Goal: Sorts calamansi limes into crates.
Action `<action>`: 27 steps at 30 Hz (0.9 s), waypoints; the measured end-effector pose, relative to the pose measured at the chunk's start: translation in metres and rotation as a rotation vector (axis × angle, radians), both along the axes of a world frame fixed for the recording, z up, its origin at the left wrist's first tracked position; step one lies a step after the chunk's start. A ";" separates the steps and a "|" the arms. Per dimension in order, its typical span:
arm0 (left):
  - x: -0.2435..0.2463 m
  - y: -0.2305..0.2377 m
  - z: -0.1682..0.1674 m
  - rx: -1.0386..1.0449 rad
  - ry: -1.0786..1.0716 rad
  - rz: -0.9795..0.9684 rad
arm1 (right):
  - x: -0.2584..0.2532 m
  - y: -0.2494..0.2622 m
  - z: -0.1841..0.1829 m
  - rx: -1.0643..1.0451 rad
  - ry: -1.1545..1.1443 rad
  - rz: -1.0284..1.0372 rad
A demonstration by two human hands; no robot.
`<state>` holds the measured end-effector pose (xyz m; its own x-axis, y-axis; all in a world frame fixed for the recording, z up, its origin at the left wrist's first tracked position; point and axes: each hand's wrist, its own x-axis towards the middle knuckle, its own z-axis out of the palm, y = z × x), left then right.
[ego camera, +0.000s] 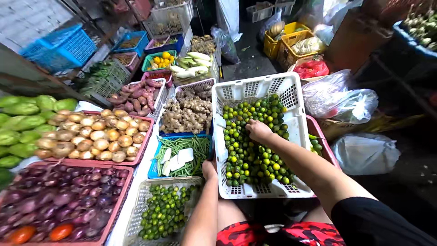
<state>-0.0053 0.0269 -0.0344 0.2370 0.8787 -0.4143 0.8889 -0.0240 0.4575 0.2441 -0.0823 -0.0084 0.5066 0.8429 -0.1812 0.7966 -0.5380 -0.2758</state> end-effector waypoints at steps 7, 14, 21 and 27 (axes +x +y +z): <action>-0.001 0.001 0.001 -0.004 -0.011 -0.011 | -0.017 0.006 0.010 -0.153 -0.023 0.041; 0.000 0.000 0.003 -0.015 -0.003 0.012 | -0.035 0.013 0.017 -0.243 -0.004 -0.121; 0.000 0.000 0.004 -0.034 0.009 0.000 | -0.030 0.018 0.009 -0.258 -0.037 -0.084; 0.001 0.000 0.007 -0.017 -0.007 0.002 | -0.035 0.001 0.029 0.165 0.074 -0.278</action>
